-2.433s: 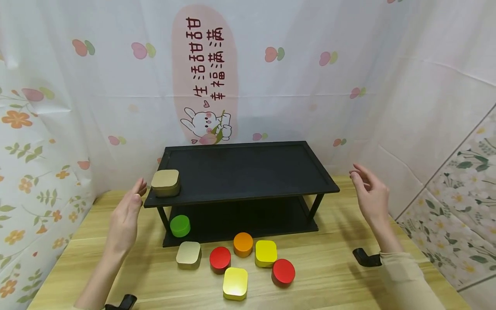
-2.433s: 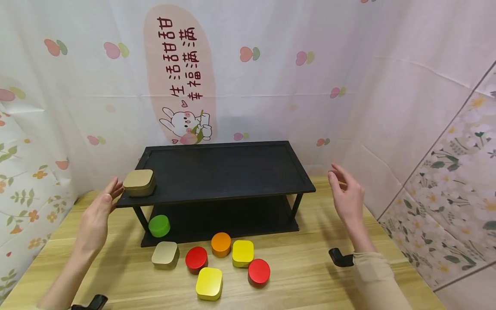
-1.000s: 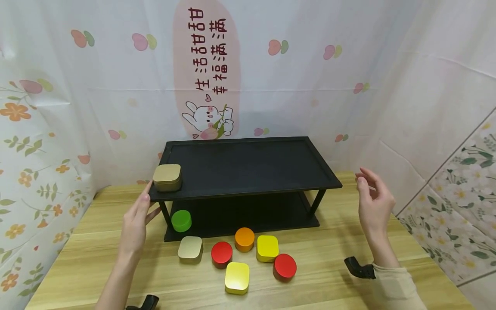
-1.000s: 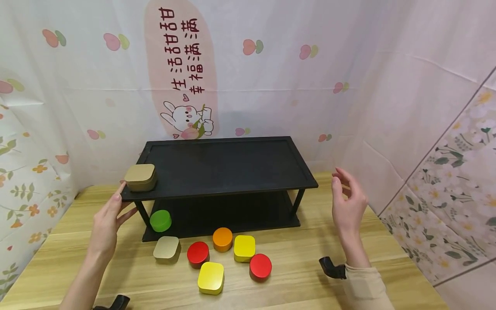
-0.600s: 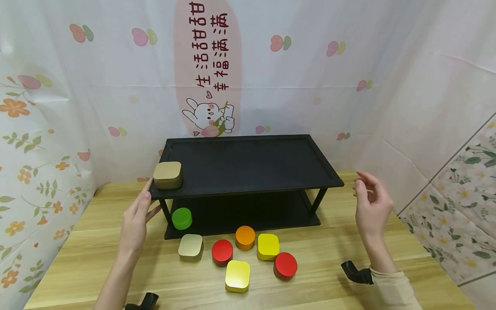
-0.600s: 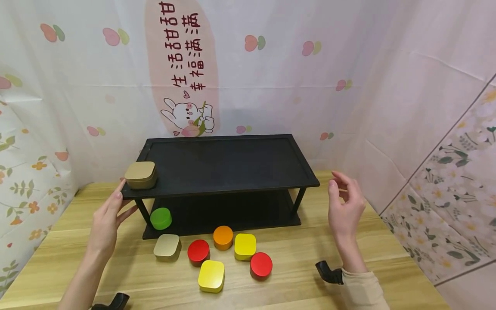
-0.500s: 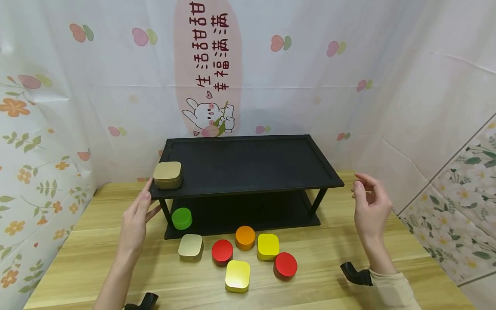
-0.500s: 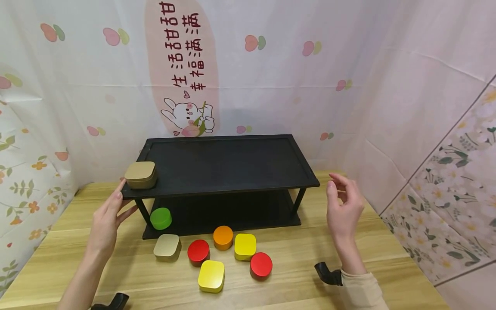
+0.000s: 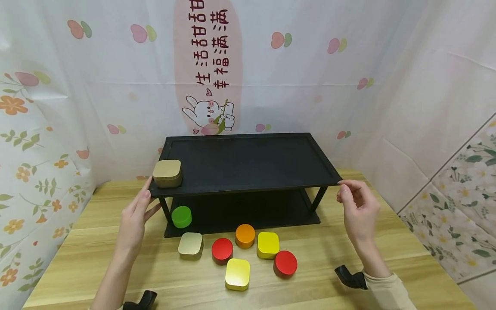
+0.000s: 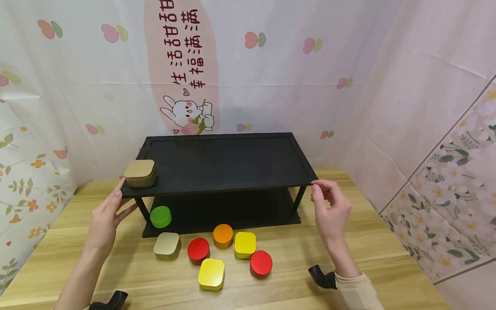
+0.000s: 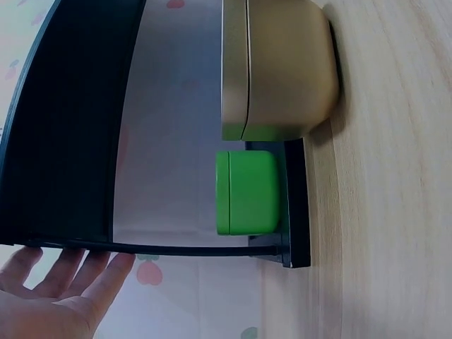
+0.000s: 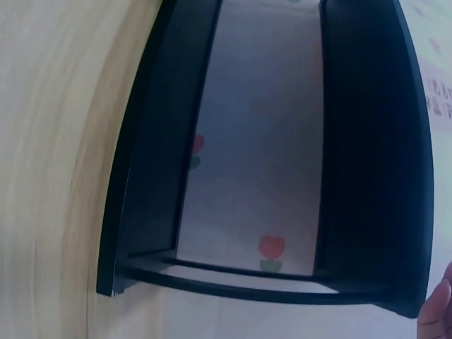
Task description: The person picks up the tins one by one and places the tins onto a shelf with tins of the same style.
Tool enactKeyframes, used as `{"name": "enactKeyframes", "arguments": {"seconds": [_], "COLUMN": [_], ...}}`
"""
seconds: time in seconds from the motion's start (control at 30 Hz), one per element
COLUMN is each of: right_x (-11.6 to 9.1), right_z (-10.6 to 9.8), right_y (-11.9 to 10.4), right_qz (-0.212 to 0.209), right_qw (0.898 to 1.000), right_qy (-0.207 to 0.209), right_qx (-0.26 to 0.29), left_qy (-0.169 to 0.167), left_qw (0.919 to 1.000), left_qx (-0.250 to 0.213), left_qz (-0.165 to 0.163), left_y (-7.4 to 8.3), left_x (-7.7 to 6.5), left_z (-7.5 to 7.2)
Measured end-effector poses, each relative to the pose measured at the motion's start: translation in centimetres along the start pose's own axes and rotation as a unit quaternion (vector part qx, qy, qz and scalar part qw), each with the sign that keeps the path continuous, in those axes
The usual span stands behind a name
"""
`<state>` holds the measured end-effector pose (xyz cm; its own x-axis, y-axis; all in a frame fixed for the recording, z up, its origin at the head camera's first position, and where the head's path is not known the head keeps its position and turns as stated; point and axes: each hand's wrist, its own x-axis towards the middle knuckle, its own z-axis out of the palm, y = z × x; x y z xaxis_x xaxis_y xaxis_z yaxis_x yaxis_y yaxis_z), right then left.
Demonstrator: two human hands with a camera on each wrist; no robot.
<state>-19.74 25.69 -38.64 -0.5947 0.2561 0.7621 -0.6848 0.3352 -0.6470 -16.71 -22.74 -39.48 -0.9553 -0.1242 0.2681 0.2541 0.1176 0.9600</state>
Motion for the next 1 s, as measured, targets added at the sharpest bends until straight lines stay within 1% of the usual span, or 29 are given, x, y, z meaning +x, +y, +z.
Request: {"name": "enactKeyframes", "arguments": {"seconds": [0.1,0.17,0.37,0.57,0.8,1.0], "right_x": [-0.2,-0.4,-0.5,-0.7,-0.8,-1.2], "right_z": [0.2,0.2,0.5,0.8,1.1,1.7], "right_y": [0.0,0.0,-0.5,-0.8,-1.3,-1.6], "right_qz": [-0.009,-0.012,-0.008,-0.009,0.017,0.001], "right_qw": [1.0,1.0,0.998,0.994,0.989,0.984], "right_qy": [-0.012,-0.021,-0.056,-0.095,-0.133,-0.157], "right_qx": [0.0,-0.011,-0.038,-0.048,-0.067,-0.08], "left_qy": [0.0,0.0,0.002,0.002,0.004,0.002], "left_qw": [1.0,1.0,1.0,1.0,0.9999,0.9999], "left_qx": [0.0,0.001,-0.001,-0.008,-0.016,-0.014], "left_qz": [-0.002,-0.003,-0.001,-0.006,-0.005,-0.009], "left_y": [0.0,0.0,0.1,0.0,-0.1,0.1], "left_x": [0.0,0.0,0.1,0.0,0.0,0.2], "left_z": [0.0,0.1,0.1,0.0,0.0,0.0]}}
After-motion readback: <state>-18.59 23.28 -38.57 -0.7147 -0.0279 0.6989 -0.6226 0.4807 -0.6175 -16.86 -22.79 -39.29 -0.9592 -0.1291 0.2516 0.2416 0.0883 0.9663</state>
